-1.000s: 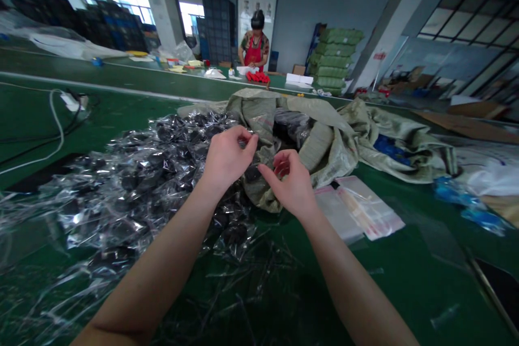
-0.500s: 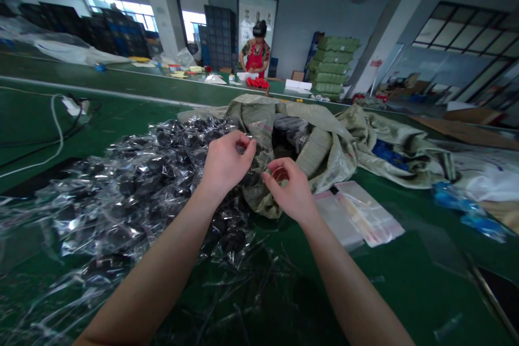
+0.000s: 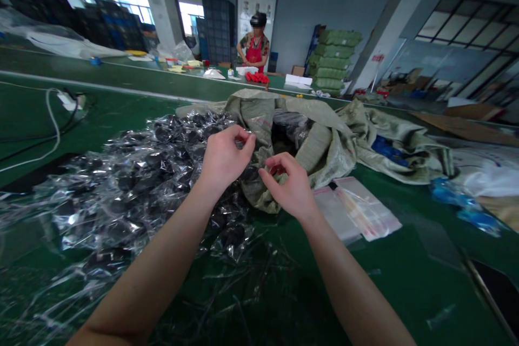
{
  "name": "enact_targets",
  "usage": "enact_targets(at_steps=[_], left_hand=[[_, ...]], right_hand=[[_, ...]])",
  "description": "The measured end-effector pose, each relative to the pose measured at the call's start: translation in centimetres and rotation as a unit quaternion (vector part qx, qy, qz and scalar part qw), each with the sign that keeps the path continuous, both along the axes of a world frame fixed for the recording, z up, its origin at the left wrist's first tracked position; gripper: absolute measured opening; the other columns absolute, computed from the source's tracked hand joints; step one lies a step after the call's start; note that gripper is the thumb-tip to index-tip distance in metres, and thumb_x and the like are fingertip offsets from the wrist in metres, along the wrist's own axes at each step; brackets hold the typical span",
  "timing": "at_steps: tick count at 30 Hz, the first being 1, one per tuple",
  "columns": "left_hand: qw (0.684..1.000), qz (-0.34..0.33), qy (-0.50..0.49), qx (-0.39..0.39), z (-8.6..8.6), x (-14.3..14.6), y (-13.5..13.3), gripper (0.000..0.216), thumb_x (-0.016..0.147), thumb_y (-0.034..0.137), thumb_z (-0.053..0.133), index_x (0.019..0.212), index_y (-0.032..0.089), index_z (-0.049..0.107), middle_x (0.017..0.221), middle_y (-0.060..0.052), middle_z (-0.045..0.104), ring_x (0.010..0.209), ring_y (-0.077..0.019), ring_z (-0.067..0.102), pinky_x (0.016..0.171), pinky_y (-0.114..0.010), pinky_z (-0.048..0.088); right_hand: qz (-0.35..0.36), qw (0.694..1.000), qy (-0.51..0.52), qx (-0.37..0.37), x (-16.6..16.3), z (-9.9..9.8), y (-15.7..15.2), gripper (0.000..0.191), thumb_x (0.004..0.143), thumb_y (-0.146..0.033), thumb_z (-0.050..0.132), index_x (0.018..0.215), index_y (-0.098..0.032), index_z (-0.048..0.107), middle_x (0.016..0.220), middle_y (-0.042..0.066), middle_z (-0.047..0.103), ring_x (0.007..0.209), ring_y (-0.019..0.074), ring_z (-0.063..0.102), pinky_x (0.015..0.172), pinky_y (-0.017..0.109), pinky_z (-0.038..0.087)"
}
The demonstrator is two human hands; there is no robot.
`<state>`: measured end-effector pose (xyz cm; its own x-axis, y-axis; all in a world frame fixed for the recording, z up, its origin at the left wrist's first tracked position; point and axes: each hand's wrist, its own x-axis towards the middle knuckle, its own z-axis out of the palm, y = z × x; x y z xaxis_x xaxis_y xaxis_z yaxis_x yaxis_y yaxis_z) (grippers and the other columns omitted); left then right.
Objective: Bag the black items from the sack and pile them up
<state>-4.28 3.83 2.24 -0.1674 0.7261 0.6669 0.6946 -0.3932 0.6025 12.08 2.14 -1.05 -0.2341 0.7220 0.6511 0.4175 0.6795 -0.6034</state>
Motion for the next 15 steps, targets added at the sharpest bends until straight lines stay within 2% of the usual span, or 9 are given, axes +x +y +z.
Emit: enact_targets(at_steps=[4, 7, 10, 12, 15], left_hand=[[1.0, -0.005, -0.005, 0.001, -0.1, 0.0, 0.0, 0.02, 0.083, 0.032, 0.058, 0.073, 0.016, 0.066, 0.072, -0.002, 0.069, 0.065, -0.0129, 0.06, 0.067, -0.024, 0.046], [0.999, -0.028, -0.011, -0.018, 0.2, -0.4, 0.2, 0.021, 0.083, 0.033, 0.058, 0.075, 0.015, 0.067, 0.073, -0.001, 0.068, 0.065, -0.0124, 0.058, 0.067, -0.025, 0.045], [0.993, -0.095, -0.021, -0.071, 0.6, -1.4, 0.4, 0.023, 0.083, 0.034, 0.059, 0.073, 0.015, 0.067, 0.07, -0.001, 0.067, 0.063, -0.0118, 0.055, 0.064, -0.024, 0.043], [0.982, -0.149, -0.029, -0.109, 0.9, -2.1, 0.4, 0.025, 0.083, 0.035, 0.059, 0.072, 0.015, 0.067, 0.066, 0.0, 0.063, 0.06, -0.0108, 0.052, 0.06, -0.023, 0.041], [0.961, -0.218, -0.057, -0.16, 1.0, -2.8, 0.4, 0.026, 0.086, 0.039, 0.057, 0.076, 0.017, 0.067, 0.054, 0.003, 0.05, 0.049, -0.0085, 0.04, 0.048, -0.022, 0.032]], right_hand=[[-0.009, 1.0, 0.005, 0.015, 0.0, 0.0, 0.0, 0.009, 0.088, -0.024, 0.056, 0.081, -0.02, 0.059, 0.082, 0.002, 0.061, 0.074, 0.0155, 0.057, 0.07, 0.029, 0.047], [-0.033, 0.998, 0.05, 0.008, 0.1, -0.2, 0.3, 0.01, 0.088, -0.024, 0.055, 0.079, -0.02, 0.059, 0.08, 0.002, 0.06, 0.075, 0.0155, 0.057, 0.07, 0.029, 0.047], [-0.036, 0.987, 0.157, -0.026, 0.4, -0.5, 0.8, 0.011, 0.088, -0.027, 0.056, 0.08, -0.021, 0.059, 0.079, 0.001, 0.061, 0.077, 0.0155, 0.059, 0.072, 0.029, 0.049], [-0.009, 0.971, 0.23, -0.061, 0.7, -0.5, 1.3, 0.012, 0.087, -0.03, 0.057, 0.08, -0.021, 0.059, 0.08, 0.001, 0.064, 0.078, 0.0158, 0.062, 0.076, 0.031, 0.051], [0.042, 0.943, 0.306, -0.119, 1.0, -0.3, 1.7, 0.014, 0.085, -0.032, 0.059, 0.078, -0.021, 0.059, 0.079, 0.001, 0.067, 0.079, 0.0168, 0.067, 0.077, 0.033, 0.054]])
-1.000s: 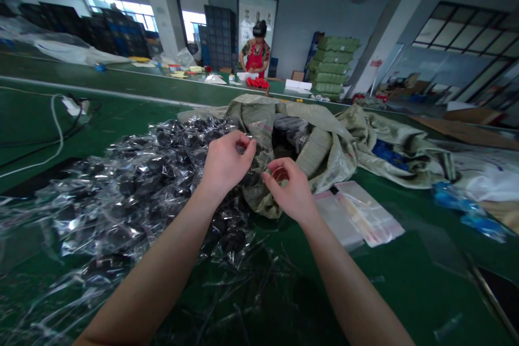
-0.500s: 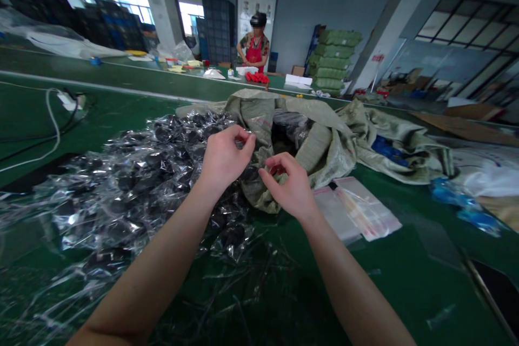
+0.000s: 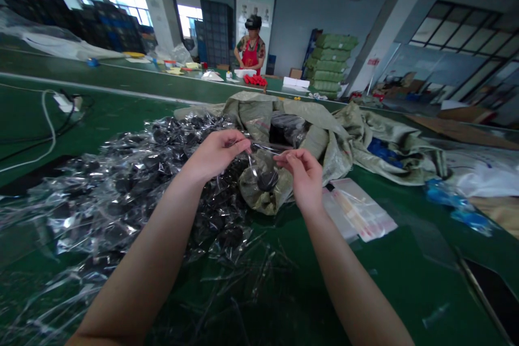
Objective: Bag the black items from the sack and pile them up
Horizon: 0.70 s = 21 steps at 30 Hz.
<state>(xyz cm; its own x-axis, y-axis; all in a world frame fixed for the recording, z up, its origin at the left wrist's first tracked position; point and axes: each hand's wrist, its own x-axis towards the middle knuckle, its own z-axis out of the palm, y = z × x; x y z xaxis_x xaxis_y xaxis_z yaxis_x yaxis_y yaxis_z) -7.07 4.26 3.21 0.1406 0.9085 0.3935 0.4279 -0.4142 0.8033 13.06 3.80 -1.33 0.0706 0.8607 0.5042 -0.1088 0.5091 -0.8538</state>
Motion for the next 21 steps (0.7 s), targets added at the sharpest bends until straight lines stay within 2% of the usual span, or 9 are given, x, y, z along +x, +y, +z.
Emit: enact_targets(at_steps=[3, 6, 9, 13, 16, 18, 20, 21], left_hand=[[0.993, -0.061, -0.067, -0.08, -0.2, -0.2, 0.0, 0.028, 0.087, 0.045, 0.056, 0.077, 0.019, 0.062, 0.048, 0.005, 0.038, 0.041, -0.007, 0.026, 0.04, -0.022, 0.02], [0.973, -0.098, -0.147, -0.146, -0.3, -0.1, 0.1, 0.026, 0.083, 0.044, 0.061, 0.075, 0.02, 0.055, 0.048, 0.007, 0.031, 0.04, -0.0058, 0.021, 0.038, -0.022, 0.014], [0.958, -0.119, -0.197, -0.169, -0.3, -0.1, 0.1, 0.024, 0.079, 0.041, 0.066, 0.075, 0.021, 0.053, 0.052, 0.007, 0.031, 0.041, -0.005, 0.02, 0.038, -0.021, 0.012], [0.955, -0.12, -0.204, -0.181, -0.2, -0.2, 0.2, 0.023, 0.077, 0.04, 0.065, 0.074, 0.02, 0.054, 0.053, 0.005, 0.035, 0.041, -0.0048, 0.02, 0.037, -0.022, 0.012], [0.967, -0.077, -0.168, -0.177, -0.3, -0.2, 0.5, 0.02, 0.079, 0.039, 0.059, 0.073, 0.02, 0.055, 0.057, 0.002, 0.048, 0.04, -0.0053, 0.022, 0.037, -0.023, 0.014], [0.987, -0.015, -0.086, -0.139, -0.5, 0.0, 0.6, 0.024, 0.082, 0.039, 0.055, 0.07, 0.018, 0.059, 0.057, 0.0, 0.054, 0.041, -0.0072, 0.03, 0.039, -0.024, 0.021], [0.996, 0.085, 0.006, -0.033, -0.7, 0.4, 0.5, 0.025, 0.084, 0.037, 0.055, 0.071, 0.017, 0.064, 0.062, -0.003, 0.061, 0.05, -0.0108, 0.046, 0.046, -0.025, 0.035], [0.99, 0.131, 0.041, 0.039, -0.7, 0.8, 0.3, 0.024, 0.084, 0.035, 0.055, 0.075, 0.017, 0.066, 0.069, -0.004, 0.065, 0.059, -0.013, 0.054, 0.053, -0.026, 0.041]], right_hand=[[0.041, 0.997, 0.053, -0.039, 0.1, 0.2, 0.1, 0.013, 0.083, -0.031, 0.06, 0.075, -0.021, 0.059, 0.072, -0.001, 0.066, 0.072, 0.0166, 0.068, 0.07, 0.032, 0.055], [0.057, 0.992, 0.087, -0.065, -0.1, 0.3, 0.2, 0.013, 0.08, -0.032, 0.062, 0.072, -0.021, 0.059, 0.066, -0.003, 0.063, 0.064, 0.014, 0.065, 0.064, 0.028, 0.053], [0.058, 0.988, 0.115, -0.09, -0.3, 0.4, 0.1, 0.014, 0.075, -0.034, 0.069, 0.074, -0.021, 0.064, 0.065, -0.004, 0.062, 0.06, 0.0118, 0.06, 0.061, 0.027, 0.052], [0.062, 0.983, 0.135, -0.108, -0.6, 0.3, 0.2, 0.021, 0.07, -0.036, 0.076, 0.083, -0.02, 0.069, 0.065, -0.003, 0.063, 0.06, 0.012, 0.059, 0.062, 0.027, 0.052], [0.063, 0.983, 0.135, -0.108, -0.6, 0.2, 0.3, 0.022, 0.071, -0.039, 0.076, 0.081, -0.021, 0.068, 0.066, -0.004, 0.063, 0.062, 0.0125, 0.061, 0.063, 0.028, 0.052], [0.053, 0.986, 0.126, -0.1, -0.6, 0.0, 0.4, 0.022, 0.073, -0.04, 0.075, 0.08, -0.021, 0.067, 0.067, -0.004, 0.063, 0.062, 0.0122, 0.06, 0.064, 0.028, 0.052], [0.034, 0.991, 0.1, -0.086, -0.6, -0.3, 0.5, 0.021, 0.075, -0.04, 0.073, 0.08, -0.02, 0.067, 0.066, -0.004, 0.063, 0.061, 0.0117, 0.06, 0.064, 0.027, 0.052], [0.023, 0.993, 0.08, -0.08, -0.6, -0.4, 0.5, 0.022, 0.076, -0.04, 0.073, 0.081, -0.02, 0.067, 0.066, -0.003, 0.064, 0.061, 0.0117, 0.06, 0.064, 0.027, 0.052]])
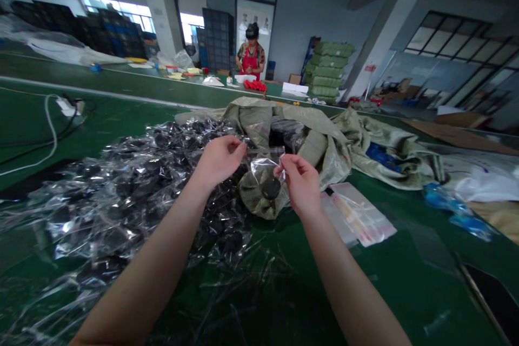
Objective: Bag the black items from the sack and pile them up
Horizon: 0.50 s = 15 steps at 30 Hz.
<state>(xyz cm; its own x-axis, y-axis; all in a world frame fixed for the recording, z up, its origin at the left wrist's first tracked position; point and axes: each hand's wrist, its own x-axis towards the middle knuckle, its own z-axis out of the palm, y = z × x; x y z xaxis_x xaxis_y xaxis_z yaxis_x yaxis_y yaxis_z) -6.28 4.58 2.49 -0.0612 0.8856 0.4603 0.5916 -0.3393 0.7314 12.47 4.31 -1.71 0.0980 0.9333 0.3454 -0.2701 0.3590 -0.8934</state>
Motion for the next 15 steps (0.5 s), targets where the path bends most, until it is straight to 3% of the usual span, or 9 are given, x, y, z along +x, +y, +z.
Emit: enact_targets(at_steps=[2, 4, 7, 15], left_hand=[[0.989, 0.031, 0.06, 0.129, 0.0, 0.9, -0.6, 0.019, 0.086, 0.03, 0.056, 0.083, 0.017, 0.069, 0.086, -0.006, 0.071, 0.078, -0.016, 0.063, 0.068, -0.027, 0.049], [0.975, -0.015, 0.104, 0.196, 0.0, 2.0, -1.4, 0.019, 0.089, 0.027, 0.054, 0.09, 0.018, 0.071, 0.094, -0.005, 0.072, 0.086, -0.0163, 0.065, 0.076, -0.027, 0.051], [0.965, -0.071, 0.152, 0.204, -0.2, 3.2, -2.3, 0.019, 0.09, 0.024, 0.055, 0.095, 0.019, 0.073, 0.098, -0.005, 0.073, 0.087, -0.0163, 0.067, 0.079, -0.029, 0.053], [0.963, -0.051, 0.188, 0.185, -0.9, 3.4, -2.0, 0.02, 0.09, 0.022, 0.056, 0.096, 0.021, 0.075, 0.1, -0.005, 0.074, 0.088, -0.0178, 0.069, 0.08, -0.031, 0.055]], right_hand=[[-0.022, 0.999, -0.05, 0.007, 0.0, -0.1, -0.1, 0.022, 0.077, -0.04, 0.072, 0.084, -0.02, 0.068, 0.067, -0.002, 0.065, 0.061, 0.0125, 0.061, 0.065, 0.028, 0.052], [-0.04, 0.994, -0.098, 0.02, -0.1, -0.1, -0.4, 0.022, 0.079, -0.039, 0.07, 0.087, -0.019, 0.069, 0.07, -0.001, 0.067, 0.062, 0.0135, 0.062, 0.066, 0.029, 0.053], [-0.044, 0.986, -0.155, 0.051, -0.2, 0.1, -0.8, 0.02, 0.083, -0.036, 0.065, 0.093, -0.02, 0.07, 0.078, 0.001, 0.069, 0.066, 0.0141, 0.063, 0.067, 0.029, 0.054], [-0.051, 0.962, -0.241, 0.116, -0.1, -0.2, -1.2, 0.019, 0.092, -0.034, 0.055, 0.098, -0.021, 0.068, 0.09, 0.004, 0.069, 0.079, 0.0158, 0.063, 0.07, 0.028, 0.052]])
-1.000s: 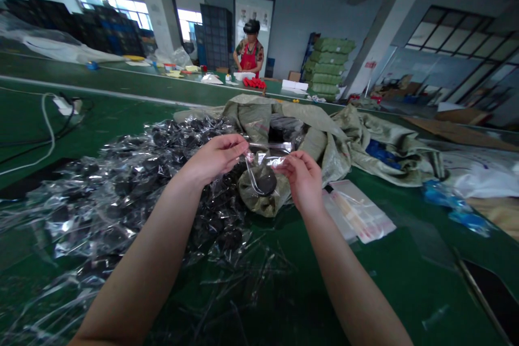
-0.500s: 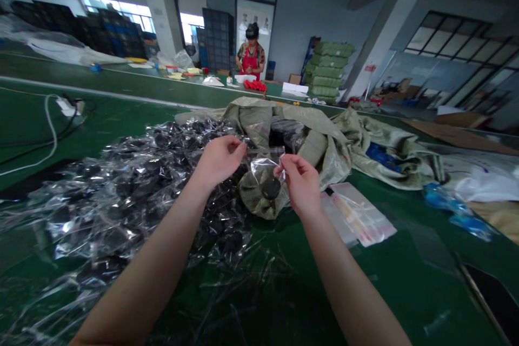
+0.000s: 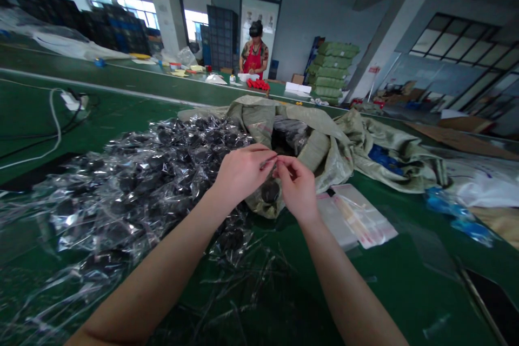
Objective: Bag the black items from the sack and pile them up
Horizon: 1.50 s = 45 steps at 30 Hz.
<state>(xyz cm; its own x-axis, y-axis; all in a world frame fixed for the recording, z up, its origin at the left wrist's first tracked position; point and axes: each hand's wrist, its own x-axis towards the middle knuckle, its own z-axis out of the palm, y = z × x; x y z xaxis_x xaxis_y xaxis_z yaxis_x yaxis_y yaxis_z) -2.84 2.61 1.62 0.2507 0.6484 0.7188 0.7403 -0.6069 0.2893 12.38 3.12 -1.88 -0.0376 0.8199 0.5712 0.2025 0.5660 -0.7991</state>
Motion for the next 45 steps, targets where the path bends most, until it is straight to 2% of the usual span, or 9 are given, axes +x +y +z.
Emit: enact_targets(at_steps=[6, 15, 19, 25, 30, 45], left_hand=[[1.0, -0.008, 0.01, -0.013, 0.0, 0.1, 0.0, 0.019, 0.088, 0.019, 0.056, 0.09, 0.019, 0.074, 0.098, -0.005, 0.075, 0.086, -0.0176, 0.07, 0.079, -0.03, 0.055], [1.0, 0.027, -0.004, -0.001, -0.6, 0.0, 0.8, 0.011, 0.081, 0.017, 0.059, 0.086, 0.018, 0.069, 0.09, -0.004, 0.071, 0.083, -0.0184, 0.067, 0.076, -0.03, 0.052], [0.999, 0.019, -0.028, -0.007, -0.4, 0.0, 0.8, 0.011, 0.081, 0.017, 0.058, 0.087, 0.018, 0.068, 0.089, -0.005, 0.071, 0.08, -0.0175, 0.066, 0.075, -0.03, 0.052], [0.999, -0.034, -0.026, -0.026, -0.1, -0.3, 0.6, 0.017, 0.088, 0.023, 0.057, 0.094, 0.019, 0.073, 0.096, -0.005, 0.073, 0.086, -0.0171, 0.068, 0.079, -0.03, 0.054], [0.997, -0.067, -0.016, -0.025, -0.3, -0.6, 1.0, 0.02, 0.091, 0.022, 0.054, 0.092, 0.02, 0.073, 0.097, -0.004, 0.074, 0.088, -0.0173, 0.069, 0.08, -0.03, 0.054], [0.998, -0.045, -0.03, -0.033, -0.2, -0.4, 1.0, 0.015, 0.09, 0.02, 0.053, 0.089, 0.016, 0.068, 0.087, -0.005, 0.069, 0.079, -0.0155, 0.064, 0.07, -0.027, 0.05]], right_hand=[[-0.019, 0.998, -0.042, 0.031, 0.1, 0.3, -0.3, 0.019, 0.093, -0.031, 0.052, 0.097, -0.021, 0.068, 0.091, 0.005, 0.068, 0.083, 0.0162, 0.062, 0.069, 0.026, 0.049], [-0.021, 0.998, -0.049, 0.032, -0.2, 0.4, -0.7, 0.018, 0.093, -0.03, 0.052, 0.095, -0.021, 0.067, 0.09, 0.005, 0.067, 0.083, 0.0167, 0.063, 0.07, 0.028, 0.052], [-0.025, 0.999, -0.041, 0.024, -0.2, 0.2, -0.6, 0.019, 0.093, -0.031, 0.052, 0.097, -0.022, 0.068, 0.091, 0.005, 0.068, 0.083, 0.0171, 0.063, 0.07, 0.028, 0.052], [-0.033, 0.998, -0.044, 0.026, -0.1, 0.2, -0.5, 0.02, 0.093, -0.033, 0.051, 0.096, -0.021, 0.066, 0.089, 0.005, 0.066, 0.081, 0.0168, 0.062, 0.068, 0.028, 0.051], [-0.027, 0.998, -0.055, 0.024, 0.0, 0.1, -0.4, 0.019, 0.093, -0.033, 0.051, 0.095, -0.021, 0.066, 0.091, 0.005, 0.066, 0.083, 0.0172, 0.062, 0.069, 0.028, 0.051], [-0.043, 0.998, -0.032, 0.011, -0.2, -0.1, -0.4, 0.02, 0.092, -0.035, 0.053, 0.096, -0.021, 0.067, 0.087, 0.005, 0.068, 0.077, 0.0169, 0.063, 0.066, 0.028, 0.052]])
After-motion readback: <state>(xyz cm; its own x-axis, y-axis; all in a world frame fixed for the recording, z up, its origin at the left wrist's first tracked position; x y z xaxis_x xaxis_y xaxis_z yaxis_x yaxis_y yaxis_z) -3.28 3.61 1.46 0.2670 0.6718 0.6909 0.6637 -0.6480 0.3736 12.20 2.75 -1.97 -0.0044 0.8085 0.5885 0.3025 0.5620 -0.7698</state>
